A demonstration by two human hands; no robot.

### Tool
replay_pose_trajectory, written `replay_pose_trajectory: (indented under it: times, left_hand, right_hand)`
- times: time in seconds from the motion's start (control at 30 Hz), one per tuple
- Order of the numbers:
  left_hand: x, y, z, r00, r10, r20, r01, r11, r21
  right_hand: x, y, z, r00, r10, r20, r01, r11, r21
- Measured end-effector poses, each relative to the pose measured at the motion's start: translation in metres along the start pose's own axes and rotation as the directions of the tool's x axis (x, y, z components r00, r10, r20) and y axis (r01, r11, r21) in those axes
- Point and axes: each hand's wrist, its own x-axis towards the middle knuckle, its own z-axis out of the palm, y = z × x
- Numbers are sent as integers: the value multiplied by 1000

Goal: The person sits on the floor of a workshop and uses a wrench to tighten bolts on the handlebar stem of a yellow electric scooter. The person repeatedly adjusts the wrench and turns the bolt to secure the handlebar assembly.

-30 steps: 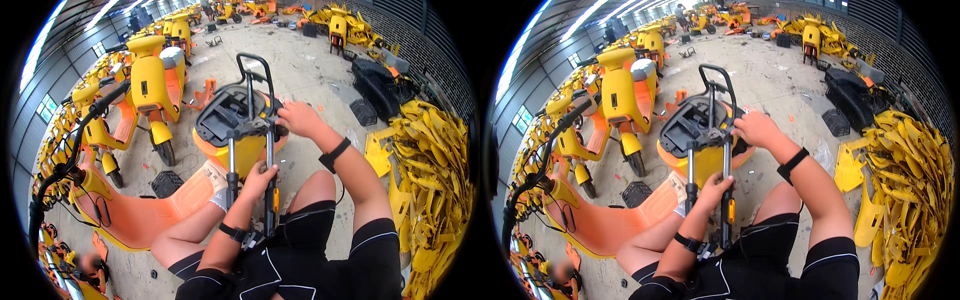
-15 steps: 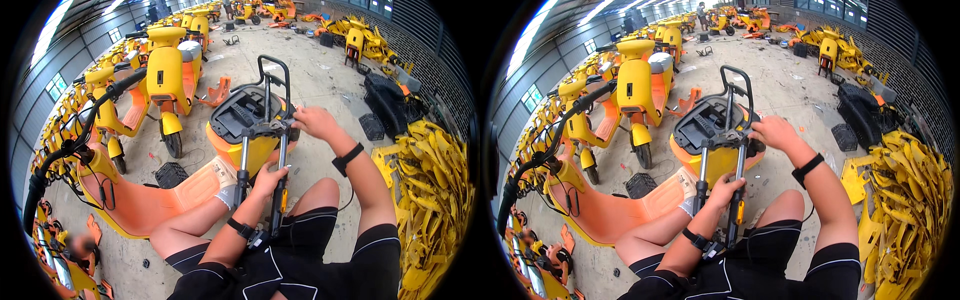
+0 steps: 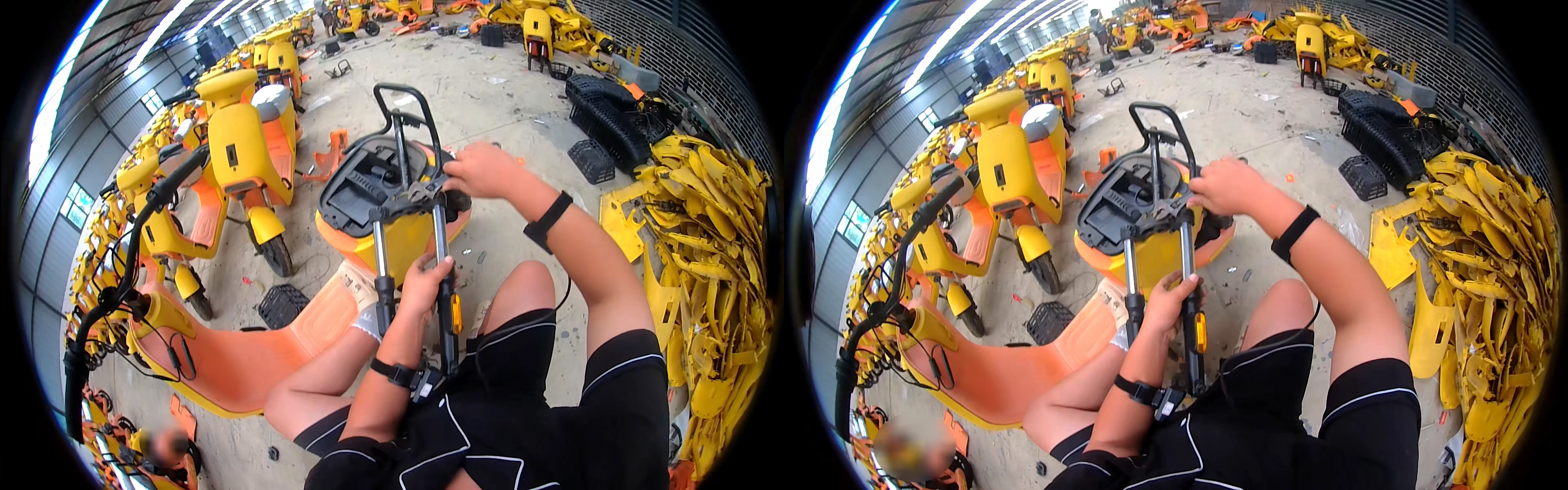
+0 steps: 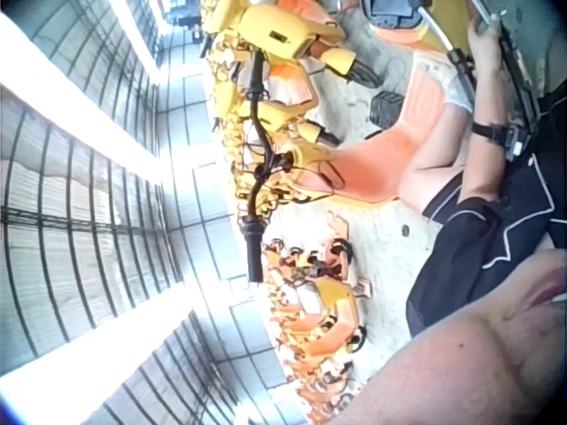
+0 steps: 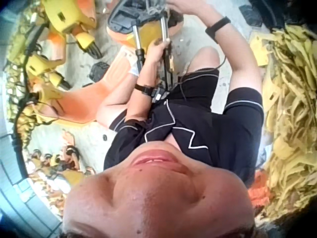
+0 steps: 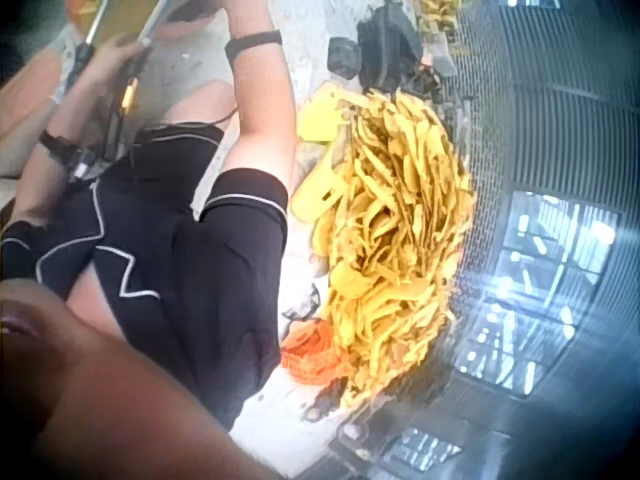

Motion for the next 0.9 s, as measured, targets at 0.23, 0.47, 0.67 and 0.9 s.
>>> replay_pose_trajectory:
  times: [0.23, 0.47, 0.67, 0.9]
  left_hand:
    - [-6, -4, 12, 985, 102, -141, -115, 990, -87]
    - [-4, -6, 15, 975, 120, -188, -140, 985, -98]
    - [15, -18, 0, 974, 175, -145, -176, 984, 6]
    - [31, -27, -11, 948, 255, -190, -248, 967, 62]
  right_hand:
    - [-12, -24, 1, 988, 113, -107, -116, 993, -15]
    - [-28, -97, -8, 862, 507, -12, -507, 862, -17]
    - [-30, -195, 10, 703, 710, -47, -708, 691, -148]
    - [-27, -213, 3, 667, 743, 63, -740, 650, 176]
